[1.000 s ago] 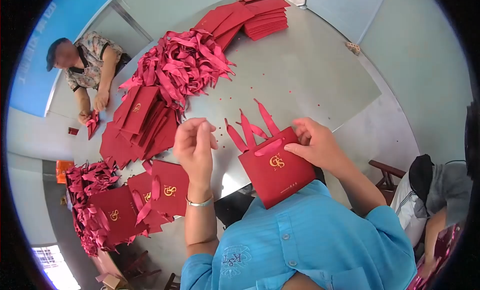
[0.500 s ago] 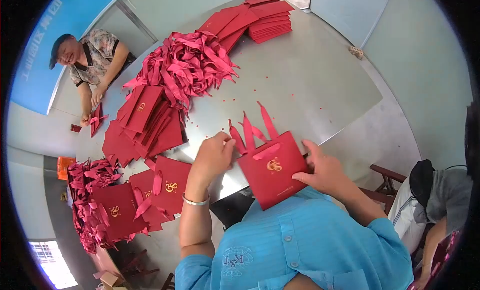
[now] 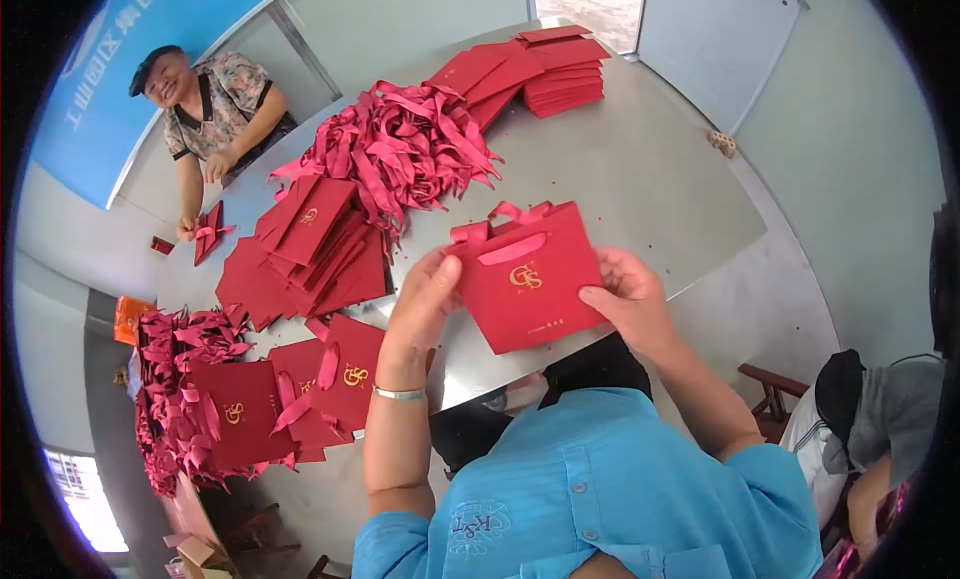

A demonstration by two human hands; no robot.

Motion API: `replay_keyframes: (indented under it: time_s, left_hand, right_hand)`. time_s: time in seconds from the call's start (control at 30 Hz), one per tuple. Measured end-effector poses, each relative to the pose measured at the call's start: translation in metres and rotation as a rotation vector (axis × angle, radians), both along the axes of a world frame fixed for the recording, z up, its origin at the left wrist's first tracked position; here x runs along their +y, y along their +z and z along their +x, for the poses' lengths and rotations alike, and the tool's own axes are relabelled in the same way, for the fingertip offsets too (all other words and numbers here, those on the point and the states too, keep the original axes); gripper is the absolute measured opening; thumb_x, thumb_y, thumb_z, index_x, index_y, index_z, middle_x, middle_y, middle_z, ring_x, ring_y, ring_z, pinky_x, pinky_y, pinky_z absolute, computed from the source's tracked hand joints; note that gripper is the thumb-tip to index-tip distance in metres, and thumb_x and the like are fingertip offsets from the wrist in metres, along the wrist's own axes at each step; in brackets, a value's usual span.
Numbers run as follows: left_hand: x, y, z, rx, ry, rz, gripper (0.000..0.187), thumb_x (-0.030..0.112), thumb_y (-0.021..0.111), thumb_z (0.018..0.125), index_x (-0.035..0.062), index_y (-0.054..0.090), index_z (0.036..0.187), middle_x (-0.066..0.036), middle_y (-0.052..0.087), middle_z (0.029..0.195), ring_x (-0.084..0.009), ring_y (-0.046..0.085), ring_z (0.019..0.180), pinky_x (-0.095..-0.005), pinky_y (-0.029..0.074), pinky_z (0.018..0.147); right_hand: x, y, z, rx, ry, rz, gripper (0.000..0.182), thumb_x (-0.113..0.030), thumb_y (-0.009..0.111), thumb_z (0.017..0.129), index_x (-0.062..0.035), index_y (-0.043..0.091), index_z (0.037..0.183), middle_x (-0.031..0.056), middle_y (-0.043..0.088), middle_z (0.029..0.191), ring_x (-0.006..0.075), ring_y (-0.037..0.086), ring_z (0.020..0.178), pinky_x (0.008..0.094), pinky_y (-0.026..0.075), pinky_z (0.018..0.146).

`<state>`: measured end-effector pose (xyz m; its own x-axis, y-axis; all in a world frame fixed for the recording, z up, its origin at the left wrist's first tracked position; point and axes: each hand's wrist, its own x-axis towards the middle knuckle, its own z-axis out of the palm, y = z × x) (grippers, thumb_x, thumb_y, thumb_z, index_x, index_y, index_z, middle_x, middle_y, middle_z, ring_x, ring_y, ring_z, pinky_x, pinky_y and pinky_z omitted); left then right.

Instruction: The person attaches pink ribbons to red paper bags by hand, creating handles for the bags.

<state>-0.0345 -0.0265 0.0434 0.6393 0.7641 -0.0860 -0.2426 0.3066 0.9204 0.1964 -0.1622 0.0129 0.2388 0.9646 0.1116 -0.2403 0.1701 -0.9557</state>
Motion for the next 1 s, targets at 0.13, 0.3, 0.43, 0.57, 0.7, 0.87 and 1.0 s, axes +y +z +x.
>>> replay_keyframes:
  time_s: [0.13,0.3,0.43,0.57,0.7,0.87,1.0]
  left_hand:
    - [0.001,-0.025,0.001,-0.005,0.12,-0.024,0.043,0.018,0.075,0.082,-0.0035,0.06,0.115,-0.009,0.067,0.104,-0.0144,0.063,0.094,-0.0285,0.05,0.086]
    - [-0.001,-0.026,-0.001,-0.074,0.112,0.05,0.029,0.006,0.071,0.083,-0.0003,0.063,0.11,-0.008,0.068,0.101,-0.0131,0.064,0.089,-0.0286,0.052,0.084]
    - [-0.007,-0.021,0.001,-0.001,0.044,0.174,0.021,0.004,0.069,0.086,0.0,0.065,0.106,-0.004,0.069,0.095,-0.0089,0.062,0.083,-0.0255,0.053,0.077]
    - [-0.013,-0.018,0.003,0.02,-0.009,0.167,0.021,0.004,0.068,0.087,-0.0009,0.065,0.107,-0.004,0.068,0.095,-0.0085,0.062,0.085,-0.0258,0.053,0.078]
    - [-0.012,-0.022,0.0,0.013,-0.065,0.157,0.034,0.004,0.071,0.083,-0.0016,0.063,0.115,-0.007,0.069,0.101,-0.0123,0.063,0.091,-0.0283,0.051,0.085]
    - [-0.013,-0.015,-0.002,-0.009,-0.043,0.164,0.037,0.005,0.074,0.08,-0.0008,0.063,0.116,-0.006,0.068,0.104,-0.0126,0.062,0.093,-0.0289,0.049,0.088]
    - [-0.013,-0.013,-0.004,-0.018,-0.032,0.288,0.029,0.007,0.069,0.086,0.0006,0.063,0.114,-0.002,0.065,0.1,-0.0097,0.06,0.093,-0.0273,0.048,0.087]
  right_hand:
    - [0.012,-0.018,-0.007,-0.068,0.125,-0.061,0.039,0.006,0.062,0.085,0.0029,0.051,0.122,0.0077,0.064,0.107,0.0116,0.062,0.092,0.0248,0.05,0.081]
    - [0.011,-0.003,-0.009,-0.234,0.19,-0.154,0.04,0.0,0.066,0.083,0.0024,0.053,0.121,0.009,0.062,0.111,0.0145,0.061,0.1,0.0298,0.049,0.088]
    - [0.033,0.005,0.01,0.076,0.226,-0.125,0.05,-0.021,0.066,0.087,0.0041,0.05,0.128,0.0097,0.062,0.117,0.0157,0.06,0.104,0.034,0.045,0.096]
    - [0.05,0.041,0.023,-0.049,0.502,-0.27,0.043,-0.025,0.067,0.087,0.0034,0.06,0.119,0.0082,0.065,0.111,0.0145,0.059,0.103,0.032,0.044,0.095]
    - [0.071,0.06,0.024,-0.331,0.572,-0.319,0.035,-0.016,0.072,0.081,0.0032,0.066,0.109,0.0095,0.068,0.107,0.0158,0.061,0.102,0.0329,0.044,0.093]
    - [0.083,0.069,0.01,-0.174,0.582,-0.261,0.032,-0.007,0.074,0.078,-0.0007,0.068,0.109,0.0065,0.069,0.101,0.0142,0.063,0.094,0.0305,0.046,0.091]
    - [0.084,0.071,0.01,-0.284,0.625,-0.233,0.029,-0.004,0.072,0.08,-0.0002,0.068,0.109,0.007,0.069,0.1,0.0138,0.063,0.094,0.0301,0.046,0.091]
